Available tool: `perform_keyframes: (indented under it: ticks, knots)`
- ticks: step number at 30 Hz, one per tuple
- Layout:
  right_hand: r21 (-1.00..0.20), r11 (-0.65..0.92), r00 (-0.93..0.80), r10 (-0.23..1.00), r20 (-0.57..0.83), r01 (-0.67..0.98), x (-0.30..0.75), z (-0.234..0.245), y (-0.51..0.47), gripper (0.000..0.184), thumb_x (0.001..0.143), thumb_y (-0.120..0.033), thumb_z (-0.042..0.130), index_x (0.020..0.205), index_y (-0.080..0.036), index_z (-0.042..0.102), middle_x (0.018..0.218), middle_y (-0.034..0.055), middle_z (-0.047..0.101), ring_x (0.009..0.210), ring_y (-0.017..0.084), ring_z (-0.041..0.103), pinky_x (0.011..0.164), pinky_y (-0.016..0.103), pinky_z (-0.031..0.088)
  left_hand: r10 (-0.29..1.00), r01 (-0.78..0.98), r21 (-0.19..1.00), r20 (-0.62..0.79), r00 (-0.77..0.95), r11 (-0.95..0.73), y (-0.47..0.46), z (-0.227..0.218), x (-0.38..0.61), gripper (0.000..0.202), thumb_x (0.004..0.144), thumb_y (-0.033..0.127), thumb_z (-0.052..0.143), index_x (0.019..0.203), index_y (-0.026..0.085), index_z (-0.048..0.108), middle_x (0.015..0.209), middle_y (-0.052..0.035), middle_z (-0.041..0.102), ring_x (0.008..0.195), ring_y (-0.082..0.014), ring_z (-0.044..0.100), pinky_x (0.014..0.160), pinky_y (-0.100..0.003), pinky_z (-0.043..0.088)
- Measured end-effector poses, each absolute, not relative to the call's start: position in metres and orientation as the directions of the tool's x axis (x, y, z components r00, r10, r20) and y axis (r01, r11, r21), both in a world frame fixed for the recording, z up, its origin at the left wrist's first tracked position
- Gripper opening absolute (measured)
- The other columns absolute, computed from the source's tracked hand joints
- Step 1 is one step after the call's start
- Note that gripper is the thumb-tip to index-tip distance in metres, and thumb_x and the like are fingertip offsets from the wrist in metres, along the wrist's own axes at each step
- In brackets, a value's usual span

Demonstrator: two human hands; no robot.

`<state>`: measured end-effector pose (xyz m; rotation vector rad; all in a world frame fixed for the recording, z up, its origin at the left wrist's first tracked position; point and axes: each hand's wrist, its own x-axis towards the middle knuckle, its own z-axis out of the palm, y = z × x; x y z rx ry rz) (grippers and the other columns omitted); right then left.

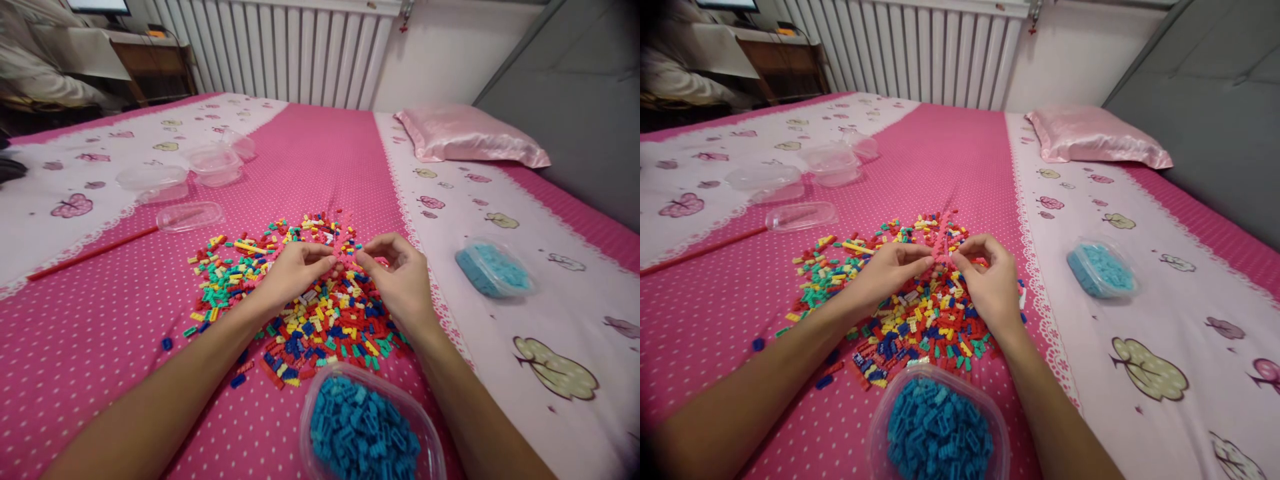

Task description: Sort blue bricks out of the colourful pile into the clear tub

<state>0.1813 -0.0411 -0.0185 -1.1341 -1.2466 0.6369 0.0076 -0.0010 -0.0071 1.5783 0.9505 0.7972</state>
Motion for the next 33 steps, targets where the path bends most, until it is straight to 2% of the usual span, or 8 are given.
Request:
perform_keyframes:
  ticks: [4, 8, 14, 20, 27, 33]
  knots:
    - [-0.901, 0.358, 0.288, 0.860, 0.421, 0.246, 0.176, -0.013, -0.046, 0.013, 0.079, -0.021, 0.076, 0.079, -0.021, 0.063, 0.078, -0.0011, 0.066, 0.077, 0.016, 0.065, 0.070, 0.029, 0.054, 0.879, 0.188, 0.946, 0.156, 0.450, -0.264, -0.003, -0.011, 0.009, 0.023, 0.090, 0.028, 0.059, 0.097, 0.010, 0.071, 0.086, -0.0069, 0.073, 0.075, -0.0161, 0.064, 0.068, -0.026, 0.049]
    - [-0.895, 0.355, 0.304, 0.850, 0.429, 0.271, 0.173, -0.010, -0.050, 0.011, 0.080, -0.018, 0.073, 0.079, -0.021, 0.062, 0.078, -0.0012, 0.065, 0.077, 0.016, 0.065, 0.069, 0.028, 0.054, 0.843, 0.250, 0.888, 0.228, 0.487, -0.385, -0.004, -0.008, 0.009, 0.024, 0.092, 0.030, 0.057, 0.093, 0.010, 0.070, 0.081, -0.0052, 0.069, 0.072, -0.0161, 0.061, 0.064, -0.025, 0.047]
    - [-0.900, 0.350, 0.304, 0.855, 0.420, 0.259, 0.170, -0.010, -0.051, 0.012, 0.080, -0.019, 0.073, 0.079, -0.021, 0.062, 0.078, -0.0011, 0.065, 0.077, 0.016, 0.064, 0.070, 0.029, 0.055, 0.801, 0.282, 0.840, 0.262, 0.538, -0.464, -0.005, -0.005, 0.008, 0.019, 0.092, 0.025, 0.058, 0.095, 0.013, 0.072, 0.083, -0.0036, 0.071, 0.082, -0.0187, 0.064, 0.074, -0.028, 0.049]
    - [-0.902, 0.351, 0.287, 0.863, 0.415, 0.251, 0.168, -0.012, -0.051, 0.012, 0.081, -0.021, 0.073, 0.079, -0.022, 0.062, 0.077, -0.0017, 0.065, 0.077, 0.015, 0.065, 0.070, 0.029, 0.056, 0.820, 0.408, 0.760, 0.277, 0.501, -0.506, -0.006, -0.009, 0.008, 0.022, 0.095, 0.028, 0.056, 0.090, 0.013, 0.071, 0.079, -0.0027, 0.070, 0.073, -0.0165, 0.062, 0.068, -0.026, 0.045]
    - [-0.906, 0.356, 0.244, 0.880, 0.407, 0.228, 0.165, -0.014, -0.052, 0.014, 0.080, -0.024, 0.076, 0.079, -0.022, 0.062, 0.079, -0.0019, 0.065, 0.078, 0.015, 0.065, 0.072, 0.029, 0.057, 0.837, 0.570, 0.622, 0.308, 0.452, -0.537, -0.011, -0.009, 0.010, 0.016, 0.097, 0.019, 0.054, 0.097, 0.012, 0.068, 0.081, -0.0037, 0.070, 0.072, -0.0165, 0.062, 0.065, -0.026, 0.038]
    - [-0.903, 0.366, 0.210, 0.887, 0.412, 0.226, 0.164, -0.014, -0.052, 0.012, 0.082, -0.024, 0.074, 0.080, -0.023, 0.062, 0.080, -0.0015, 0.065, 0.079, 0.015, 0.064, 0.073, 0.029, 0.057, 0.814, 0.611, 0.539, 0.349, 0.465, -0.580, -0.012, -0.010, 0.010, 0.019, 0.099, 0.019, 0.050, 0.099, 0.012, 0.068, 0.086, -0.0067, 0.072, 0.076, -0.0195, 0.065, 0.069, -0.028, 0.042]
